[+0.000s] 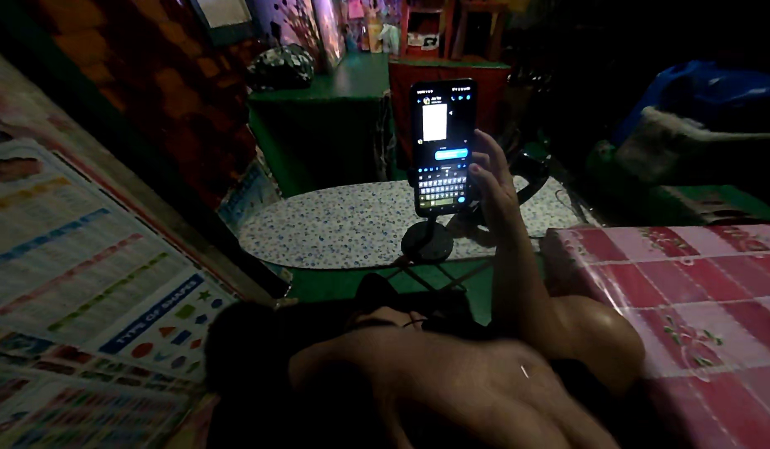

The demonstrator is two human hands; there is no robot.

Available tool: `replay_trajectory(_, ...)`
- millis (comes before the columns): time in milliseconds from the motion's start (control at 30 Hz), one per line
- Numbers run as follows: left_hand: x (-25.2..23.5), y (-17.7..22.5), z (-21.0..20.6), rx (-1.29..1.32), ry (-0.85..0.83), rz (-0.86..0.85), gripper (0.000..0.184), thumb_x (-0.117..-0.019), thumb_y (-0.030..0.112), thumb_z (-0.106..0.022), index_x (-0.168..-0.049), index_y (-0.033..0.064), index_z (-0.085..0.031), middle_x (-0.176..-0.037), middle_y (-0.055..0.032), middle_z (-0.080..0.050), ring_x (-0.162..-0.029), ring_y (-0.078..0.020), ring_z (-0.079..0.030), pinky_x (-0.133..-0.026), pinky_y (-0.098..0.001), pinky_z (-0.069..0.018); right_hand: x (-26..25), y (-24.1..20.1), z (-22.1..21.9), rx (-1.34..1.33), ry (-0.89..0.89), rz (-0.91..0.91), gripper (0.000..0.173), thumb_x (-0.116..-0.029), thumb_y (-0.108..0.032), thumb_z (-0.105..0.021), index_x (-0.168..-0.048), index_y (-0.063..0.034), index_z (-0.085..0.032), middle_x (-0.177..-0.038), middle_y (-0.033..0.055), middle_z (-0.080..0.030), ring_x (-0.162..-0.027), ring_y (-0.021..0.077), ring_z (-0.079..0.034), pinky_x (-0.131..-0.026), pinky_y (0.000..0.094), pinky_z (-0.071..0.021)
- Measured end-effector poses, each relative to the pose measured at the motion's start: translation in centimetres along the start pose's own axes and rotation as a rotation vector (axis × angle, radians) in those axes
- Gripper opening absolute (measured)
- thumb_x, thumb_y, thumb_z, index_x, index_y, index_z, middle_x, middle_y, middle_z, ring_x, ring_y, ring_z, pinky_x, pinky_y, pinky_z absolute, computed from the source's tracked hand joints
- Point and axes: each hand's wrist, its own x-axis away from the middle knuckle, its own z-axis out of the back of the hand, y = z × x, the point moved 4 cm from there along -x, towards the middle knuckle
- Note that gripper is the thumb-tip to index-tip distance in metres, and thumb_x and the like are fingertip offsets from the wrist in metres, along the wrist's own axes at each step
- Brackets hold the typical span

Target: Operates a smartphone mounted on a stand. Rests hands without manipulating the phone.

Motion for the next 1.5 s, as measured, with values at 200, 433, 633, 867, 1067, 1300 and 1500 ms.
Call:
replay_trajectory(200, 5.8, -3.9, 10.2, -0.908, 0.853, 0.317, 0.031, -0.0980, 0.005, -0.055, -0.123, -0.0118, -0.048, -0.133, -0.0221, -0.057, -0.125, -0.0191, -0.056, -0.100, -0.0279, -0.0478, 0.0, 0.0, -0.3, -0.024, -0.058, -0.007, 0.062, -0.1021, -0.011, -0.049, -0.158, -0.0002, -0.025, -0.126, 0.0052, -0.059, -0.103, 0.0040, -0.065, -0.087, 0.0229, -0.0577)
replay_trajectory(433, 7.8, -9.0, 12.9, -0.237, 1.143, 0.661, 0.076, -0.0920, -0.003, -0.054, -0.157, 0.0118, -0.017, -0.139, -0.0135, -0.050, -0.102, -0.0161, -0.067, -0.078, -0.0316, -0.0598, 0.2, 0.1, 0.2, -0.082, -0.195, -0.044, 0.088, -0.0879, -0.006, -0.062, -0.162, -0.0058, -0.013, -0.137, 0.0073, -0.054, -0.112, 0.0086, -0.066, -0.090, 0.0278, -0.0597)
replay_trajectory(633, 8.1, -10.1, 13.3, -0.213, 1.156, 0.556, 0.081, -0.0918, -0.011, -0.054, -0.159, 0.0132, -0.015, -0.129, -0.0133, -0.062, -0.097, -0.0167, -0.071, -0.077, -0.0322, -0.0618, 0.3, 0.0, 0.2, -0.074, -0.236, -0.041, 0.094, -0.0865, -0.007, -0.066, -0.162, -0.0051, -0.010, -0.139, 0.0098, -0.053, -0.114, 0.0115, -0.065, -0.091, 0.0296, -0.0602)
replay_trajectory(867, 7.9, -9.7, 12.8, -0.201, 1.142, 0.591, 0.077, -0.0958, -0.009, -0.050, -0.160, 0.0148, -0.014, -0.133, -0.0137, -0.058, -0.100, -0.0149, -0.069, -0.080, -0.0301, -0.0598, 0.3, -0.2, 0.3, -0.065, -0.213, -0.042, 0.089, -0.0878, -0.005, -0.063, -0.162, -0.0045, -0.013, -0.140, 0.0101, -0.052, -0.113, 0.0091, -0.065, -0.090, 0.0267, -0.0591)
replay_trajectory(1067, 10.3, -11.2, 14.8, -0.234, 1.069, 0.448, 0.084, -0.0877, -0.003, -0.060, -0.158, 0.0112, -0.017, -0.152, -0.0155, -0.044, -0.116, -0.0310, -0.067, -0.078, -0.0457, -0.0647, -0.1, 0.2, 0.8, -0.067, -0.164, 0.024, 0.071, -0.0950, -0.001, -0.054, -0.159, 0.0015, -0.023, -0.138, 0.0091, -0.056, -0.107, 0.0062, -0.066, -0.086, 0.0245, -0.0592)
replay_trajectory(1300, 10.3, -11.1, 14.8, -0.234, 1.072, 0.465, 0.086, -0.0863, -0.004, -0.062, -0.159, 0.0108, -0.018, -0.152, -0.0162, -0.043, -0.116, -0.0310, -0.066, -0.077, -0.0453, -0.0648, -0.3, -2.6, -0.3, 0.094, -0.012, -0.153, 0.066, -0.0911, 0.011, -0.055, -0.154, 0.0059, -0.033, -0.132, 0.0120, -0.061, -0.105, 0.0091, -0.066, -0.089, 0.0262, -0.0584)
replay_trajectory(1500, 7.7, -9.6, 13.0, -0.225, 1.148, 0.566, 0.080, -0.0901, -0.007, -0.053, -0.159, 0.0116, -0.016, -0.140, -0.0136, -0.052, -0.103, -0.0154, -0.068, -0.078, -0.0305, -0.0608, -0.3, 0.1, 0.3, 0.049, -0.068, 0.091, 0.069, -0.0927, -0.002, -0.059, -0.155, 0.0057, -0.030, -0.131, 0.0127, -0.061, -0.104, 0.0067, -0.067, -0.084, 0.0226, -0.0587)
